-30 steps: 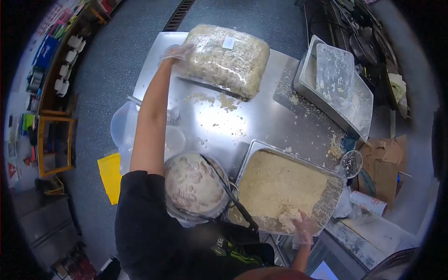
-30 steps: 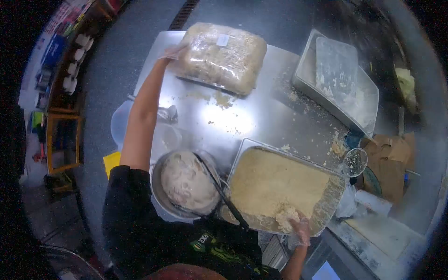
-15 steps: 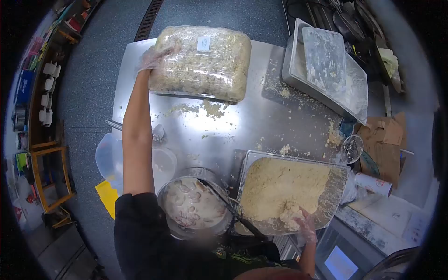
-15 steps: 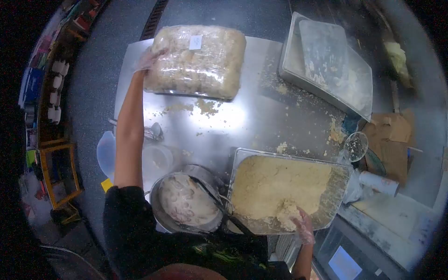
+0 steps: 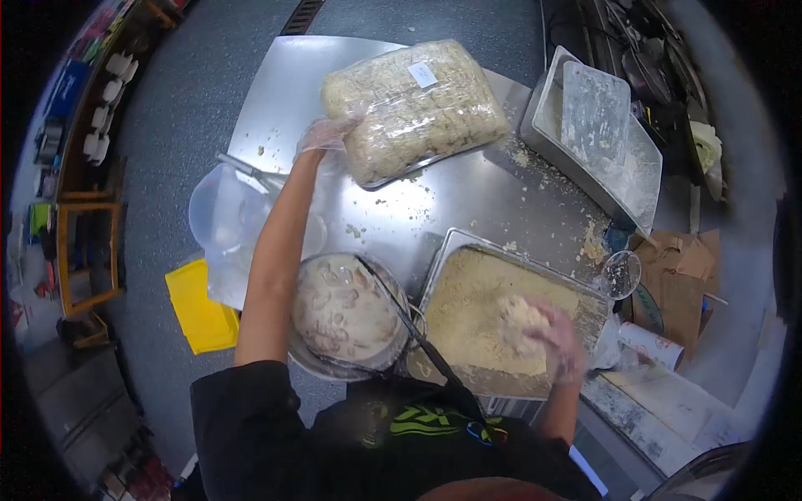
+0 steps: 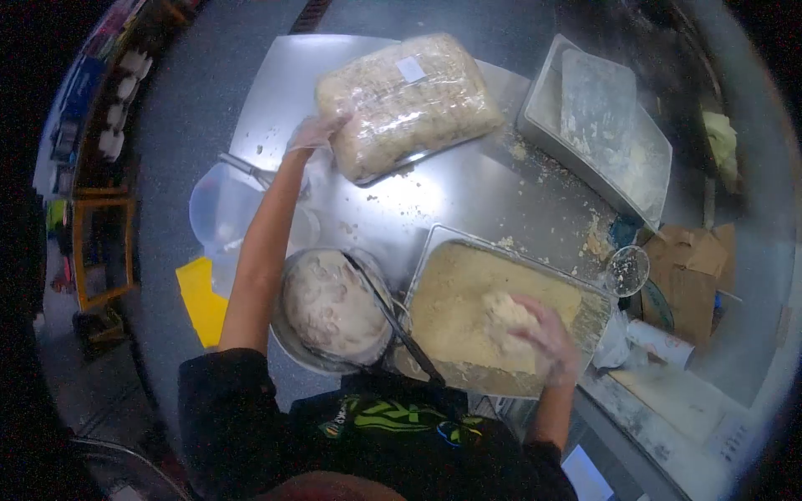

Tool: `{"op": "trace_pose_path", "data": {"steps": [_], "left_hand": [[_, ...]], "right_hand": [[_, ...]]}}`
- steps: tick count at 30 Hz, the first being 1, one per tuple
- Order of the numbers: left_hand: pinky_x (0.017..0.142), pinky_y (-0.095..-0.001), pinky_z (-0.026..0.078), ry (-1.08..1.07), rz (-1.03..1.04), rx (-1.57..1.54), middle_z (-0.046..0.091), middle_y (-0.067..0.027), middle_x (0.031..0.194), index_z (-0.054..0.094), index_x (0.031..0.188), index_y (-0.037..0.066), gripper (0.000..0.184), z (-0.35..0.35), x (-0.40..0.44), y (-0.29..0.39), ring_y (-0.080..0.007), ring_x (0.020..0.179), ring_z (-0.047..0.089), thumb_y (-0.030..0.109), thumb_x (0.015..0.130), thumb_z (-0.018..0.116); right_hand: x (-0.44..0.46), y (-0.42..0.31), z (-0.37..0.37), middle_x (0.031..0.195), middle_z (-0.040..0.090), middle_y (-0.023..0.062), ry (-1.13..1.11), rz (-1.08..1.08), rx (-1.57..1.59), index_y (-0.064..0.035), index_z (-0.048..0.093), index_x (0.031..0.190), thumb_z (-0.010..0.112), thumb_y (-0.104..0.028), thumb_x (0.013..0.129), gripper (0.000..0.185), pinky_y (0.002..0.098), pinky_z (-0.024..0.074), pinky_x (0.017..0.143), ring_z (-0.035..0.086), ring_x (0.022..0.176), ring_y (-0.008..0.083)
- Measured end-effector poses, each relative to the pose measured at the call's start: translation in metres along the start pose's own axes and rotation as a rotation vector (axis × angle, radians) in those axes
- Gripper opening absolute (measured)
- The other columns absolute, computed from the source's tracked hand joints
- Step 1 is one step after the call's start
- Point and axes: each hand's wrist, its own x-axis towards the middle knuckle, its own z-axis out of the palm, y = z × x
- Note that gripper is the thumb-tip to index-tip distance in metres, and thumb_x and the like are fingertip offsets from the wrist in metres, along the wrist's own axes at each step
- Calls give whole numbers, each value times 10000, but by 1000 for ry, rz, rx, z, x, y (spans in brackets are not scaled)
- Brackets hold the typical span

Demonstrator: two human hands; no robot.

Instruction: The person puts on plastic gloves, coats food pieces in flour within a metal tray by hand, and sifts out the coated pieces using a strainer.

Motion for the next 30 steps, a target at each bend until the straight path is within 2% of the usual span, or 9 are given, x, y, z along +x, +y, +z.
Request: {"op": "trace_pose_path", "data": {"steps": [2,5,8,11,15,17,22,25,30], "left_hand": [[751,-293,431,-26,-86,72,606,-136,878,598,954,0,588,4,-4,-18,-197,836,574,507,656,601],[763,-320,429,-77,72,-257,595,-136,909,581,993,8,555,15,19,-70,-222,878,560,491,725,532],[800,-334,421,-110,-363,-912,564,-113,996,522,1085,41,535,22,10,-60,-237,921,536,479,802,404],[695,-311,467,-72,-268,-1181,565,-118,994,422,1137,-19,704,27,-51,9,-233,815,568,570,818,204],[826,-360,433,-119,-72,-1366,475,-98,1145,379,1198,72,651,64,-1,-49,-241,1000,490,559,827,158],[787,-374,439,-86,-54,-1422,527,-79,1042,418,1153,76,579,70,-1,-47,-236,906,531,529,834,248],[778,-352,427,248,-142,-969,548,-102,1005,442,1119,45,534,90,-5,-71,-261,861,547,484,840,322],[778,-337,422,412,-113,-624,550,-120,995,452,1104,18,545,86,13,-45,-268,861,545,478,825,362],[746,-336,432,506,-125,-155,575,-128,910,494,1059,-30,635,55,-59,48,-240,852,543,525,749,486]], "right_hand": [[35,-48,18,1090,500,114,-89,-127,198,-5,465,1131,636,-182,669,524,310,413,813,487,975,188],[121,-90,45,1090,501,121,-35,-356,-219,-13,460,1139,620,-201,678,523,306,413,821,484,987,204],[194,-141,103,1138,474,119,92,-507,-347,-41,454,1152,620,-290,685,554,334,370,882,455,1034,254],[282,-131,134,1092,503,124,198,-728,-583,-50,457,1138,604,-353,709,545,346,394,852,468,1013,246],[336,-103,127,964,549,112,530,-621,-973,-60,502,1034,539,-328,777,373,340,454,728,543,824,219],[365,-108,71,916,555,87,948,-1163,-1426,-59,513,966,497,-265,811,258,325,477,608,549,686,220],[431,-157,-47,1083,492,201,513,-321,-1226,2,492,1060,411,-411,815,487,377,380,834,487,985,303],[456,-124,-58,1174,428,223,287,-549,-608,5,469,1119,380,-478,809,581,371,308,915,416,1088,322],[449,-116,-46,1248,348,224,487,-86,-548,23,400,1183,325,-670,718,837,364,253,955,332,1168,310]]}}
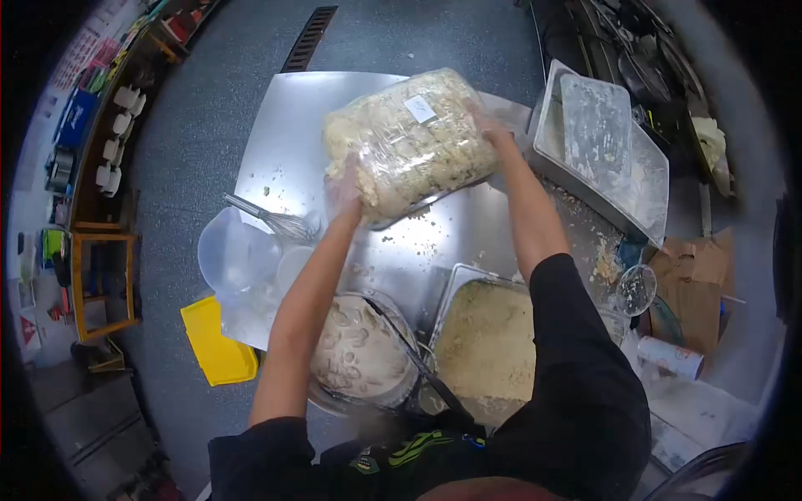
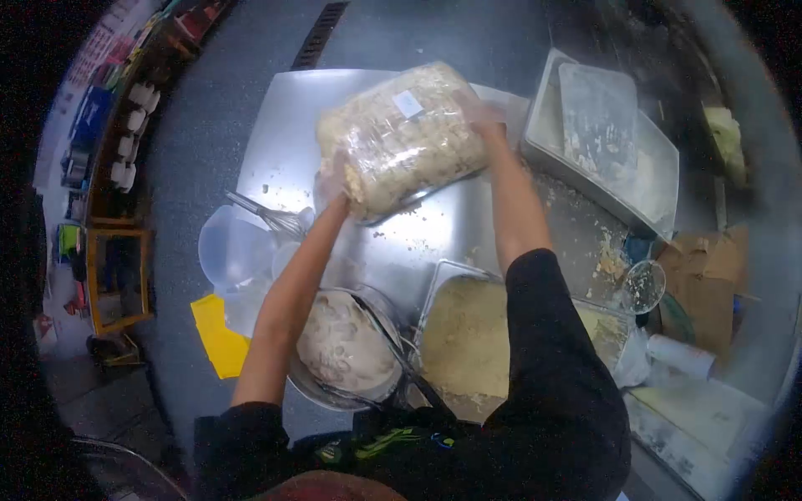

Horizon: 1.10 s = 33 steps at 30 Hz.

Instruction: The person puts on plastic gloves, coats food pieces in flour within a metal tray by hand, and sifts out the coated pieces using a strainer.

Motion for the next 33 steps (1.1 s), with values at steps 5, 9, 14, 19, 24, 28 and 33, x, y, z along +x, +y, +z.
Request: {"op": "trace_pose_path", "data": {"steps": [5,9,14,19,24,28,33], "left_hand": [[827,-331,376,-213,16,85,535,-193,1010,440,1133,-17,643,4,82,-69,-301,937,508,500,754,482],[783,-307,409,-446,190,82,569,-165,956,450,1108,-37,662,-19,44,-20,-252,892,544,478,708,568],[808,-306,410,-598,114,98,509,-154,1038,456,1170,214,375,8,31,-54,-253,919,534,308,807,452],[859,-339,383,-636,467,524,439,-177,1086,421,1187,324,368,13,-28,-46,-306,942,501,300,821,396],[819,-358,405,-640,449,611,446,-217,1069,334,1244,285,459,31,-86,-9,-319,894,522,396,809,431],[824,-369,400,-556,335,328,438,-242,1091,238,1280,115,687,70,-85,-49,-354,930,501,499,758,465],[902,-461,318,-443,621,571,306,-292,1218,138,1272,-36,982,119,-54,-115,-403,1107,355,662,657,454]], "right_hand": [[-83,33,1,1245,332,251,22,218,-1,34,371,1200,298,-723,685,918,352,254,957,344,1155,314],[-109,133,33,1264,363,141,-93,-142,51,-21,376,1216,254,-632,766,768,335,264,957,358,1157,265],[-178,154,-7,1323,294,61,-182,-162,34,-94,278,1282,207,-540,828,641,320,218,988,327,1184,236],[-235,146,-63,1365,167,89,-342,25,89,-93,190,1312,150,-422,878,546,300,109,1021,186,1246,229],[-236,192,-83,1338,255,83,-235,143,130,-126,226,1308,165,-593,814,682,314,143,1013,225,1235,239],[-204,289,-77,1282,348,94,-138,210,198,-110,279,1284,307,-534,824,626,319,232,969,328,1174,240],[-248,232,-117,1041,549,141,115,167,-201,-32,511,1076,430,-469,803,522,341,382,812,515,960,261]]}}
